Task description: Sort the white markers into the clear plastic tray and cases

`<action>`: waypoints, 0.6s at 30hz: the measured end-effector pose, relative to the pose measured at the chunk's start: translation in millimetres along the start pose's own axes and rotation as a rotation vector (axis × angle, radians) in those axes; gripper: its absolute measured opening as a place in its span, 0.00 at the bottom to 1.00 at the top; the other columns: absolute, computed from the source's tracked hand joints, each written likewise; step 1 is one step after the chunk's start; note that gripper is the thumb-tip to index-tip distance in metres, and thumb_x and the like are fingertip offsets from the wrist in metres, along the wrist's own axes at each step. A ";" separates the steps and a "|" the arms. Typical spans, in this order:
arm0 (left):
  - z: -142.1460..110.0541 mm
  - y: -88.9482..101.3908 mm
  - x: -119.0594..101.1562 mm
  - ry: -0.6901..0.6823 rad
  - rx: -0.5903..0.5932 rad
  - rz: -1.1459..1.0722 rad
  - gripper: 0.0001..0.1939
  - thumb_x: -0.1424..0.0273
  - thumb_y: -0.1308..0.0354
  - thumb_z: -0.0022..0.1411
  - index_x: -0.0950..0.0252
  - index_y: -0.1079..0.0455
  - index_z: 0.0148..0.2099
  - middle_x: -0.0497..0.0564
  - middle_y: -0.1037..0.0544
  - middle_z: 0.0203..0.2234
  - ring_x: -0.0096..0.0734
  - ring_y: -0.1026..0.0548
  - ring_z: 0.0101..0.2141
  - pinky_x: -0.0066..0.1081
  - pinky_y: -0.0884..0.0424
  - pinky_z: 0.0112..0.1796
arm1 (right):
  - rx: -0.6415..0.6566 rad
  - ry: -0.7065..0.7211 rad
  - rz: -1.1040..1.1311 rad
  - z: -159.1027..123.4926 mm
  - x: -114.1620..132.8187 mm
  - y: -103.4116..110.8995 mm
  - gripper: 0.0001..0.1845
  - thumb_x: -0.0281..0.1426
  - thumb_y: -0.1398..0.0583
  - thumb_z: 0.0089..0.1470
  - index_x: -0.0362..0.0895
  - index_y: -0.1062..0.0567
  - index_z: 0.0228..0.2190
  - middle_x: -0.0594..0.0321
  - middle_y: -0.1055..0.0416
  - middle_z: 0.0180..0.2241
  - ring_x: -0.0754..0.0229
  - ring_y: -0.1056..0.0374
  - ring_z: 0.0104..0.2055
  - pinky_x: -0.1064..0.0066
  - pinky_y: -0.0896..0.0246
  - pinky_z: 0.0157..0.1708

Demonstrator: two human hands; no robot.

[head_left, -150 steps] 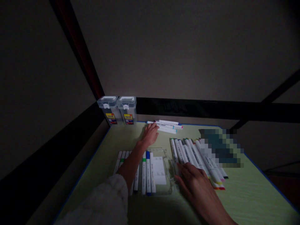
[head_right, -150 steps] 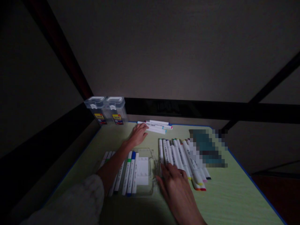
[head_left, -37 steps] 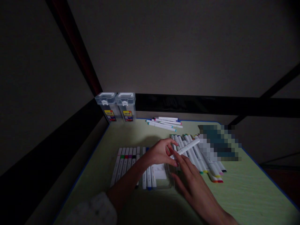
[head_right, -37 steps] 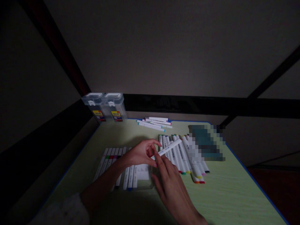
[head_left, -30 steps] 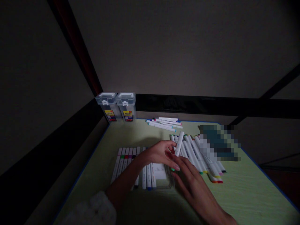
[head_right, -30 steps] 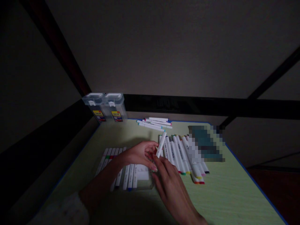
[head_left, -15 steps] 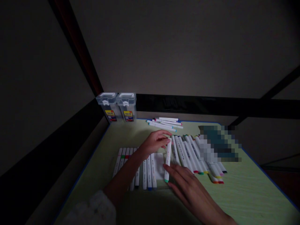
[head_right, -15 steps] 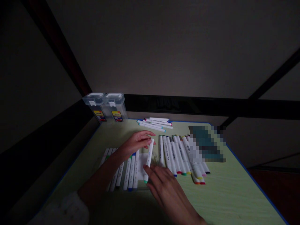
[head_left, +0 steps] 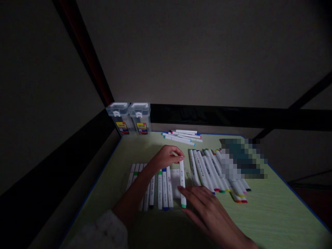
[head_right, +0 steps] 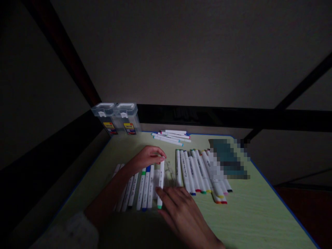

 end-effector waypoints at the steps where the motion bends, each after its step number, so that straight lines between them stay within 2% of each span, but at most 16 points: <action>1: 0.4 1.8 1.2 0.004 0.000 0.033 0.02 0.77 0.43 0.45 0.71 0.31 0.26 0.46 0.30 0.19 0.19 0.33 0.20 0.22 0.36 0.25 | 0.010 -0.001 0.005 0.7 0.6 -1.0 0.21 0.30 0.49 0.55 0.45 0.38 0.52 0.59 0.29 0.40 0.57 0.32 0.40 0.62 0.35 0.39; 8: 4.4 11.0 13.7 0.035 -0.022 0.190 0.04 0.77 0.43 0.43 0.71 0.33 0.26 0.46 0.31 0.19 0.22 0.32 0.19 0.25 0.35 0.24 | 0.043 0.005 0.004 2.1 3.4 -8.2 0.19 0.27 0.49 0.54 0.43 0.35 0.49 0.58 0.28 0.35 0.57 0.33 0.36 0.61 0.37 0.38; 13: 6.2 17.3 23.4 -0.023 -0.034 0.313 0.04 0.74 0.42 0.42 0.70 0.33 0.24 0.47 0.29 0.17 0.25 0.30 0.21 0.24 0.35 0.23 | 0.032 0.000 -0.004 2.2 5.0 -12.5 0.19 0.26 0.50 0.54 0.44 0.34 0.48 0.60 0.29 0.34 0.58 0.33 0.35 0.62 0.38 0.38; 18: 7.9 20.6 28.7 -0.032 -0.016 0.393 0.02 0.76 0.44 0.42 0.70 0.31 0.23 0.49 0.26 0.18 0.27 0.28 0.23 0.24 0.34 0.25 | 0.019 -0.006 -0.023 3.1 6.6 -18.4 0.18 0.26 0.50 0.55 0.43 0.33 0.47 0.61 0.28 0.32 0.59 0.33 0.34 0.61 0.40 0.40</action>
Point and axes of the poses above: each hand's wrist, its own z-axis towards the middle knuckle, its own y-axis out of the back of the hand, x = y × z, the point moved 2 cm from there along z, towards the middle knuckle
